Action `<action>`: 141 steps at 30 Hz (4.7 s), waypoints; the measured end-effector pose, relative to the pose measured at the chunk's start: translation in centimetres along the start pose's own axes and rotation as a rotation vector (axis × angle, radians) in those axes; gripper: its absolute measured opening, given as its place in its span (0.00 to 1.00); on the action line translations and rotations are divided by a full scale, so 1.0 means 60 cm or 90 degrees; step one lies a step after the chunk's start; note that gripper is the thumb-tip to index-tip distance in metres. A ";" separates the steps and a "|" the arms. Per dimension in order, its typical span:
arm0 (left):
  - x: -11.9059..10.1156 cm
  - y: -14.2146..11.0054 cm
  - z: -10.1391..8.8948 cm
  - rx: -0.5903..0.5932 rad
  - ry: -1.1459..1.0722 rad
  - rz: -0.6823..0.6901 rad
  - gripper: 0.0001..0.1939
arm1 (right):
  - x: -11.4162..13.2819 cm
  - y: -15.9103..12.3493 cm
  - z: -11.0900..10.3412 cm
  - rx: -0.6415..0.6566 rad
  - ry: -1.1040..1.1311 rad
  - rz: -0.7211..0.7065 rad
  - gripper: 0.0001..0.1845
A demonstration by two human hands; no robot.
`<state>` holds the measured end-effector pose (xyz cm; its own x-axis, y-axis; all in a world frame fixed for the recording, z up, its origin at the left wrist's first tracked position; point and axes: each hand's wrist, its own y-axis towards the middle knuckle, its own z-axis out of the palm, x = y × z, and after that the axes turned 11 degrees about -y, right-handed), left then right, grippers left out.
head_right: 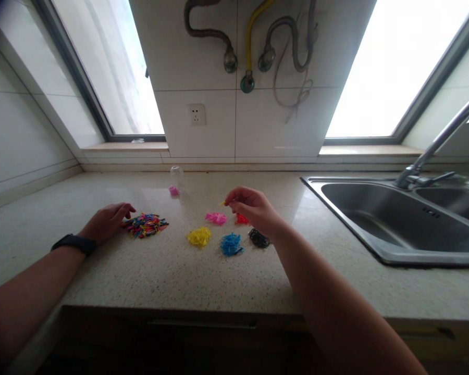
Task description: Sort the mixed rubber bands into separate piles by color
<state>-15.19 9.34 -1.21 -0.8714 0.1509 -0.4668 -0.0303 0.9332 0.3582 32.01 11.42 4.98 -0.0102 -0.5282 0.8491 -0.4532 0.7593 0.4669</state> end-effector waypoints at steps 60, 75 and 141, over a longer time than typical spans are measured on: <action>-0.023 -0.003 0.002 -0.004 0.001 0.075 0.26 | -0.069 0.006 -0.112 0.045 -0.737 -0.058 0.17; -0.040 -0.004 0.016 0.007 0.006 0.169 0.18 | -0.137 -0.002 -0.153 0.035 -0.631 0.059 0.17; -0.408 -0.120 0.010 0.154 -0.760 0.070 0.05 | -0.119 0.001 -0.132 0.102 -0.672 0.100 0.15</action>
<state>6.66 -0.86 7.14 0.1367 0.3196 -0.9377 0.2176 0.9137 0.3431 39.12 18.22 0.89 -0.8069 -0.5485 0.2192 -0.4908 0.8290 0.2680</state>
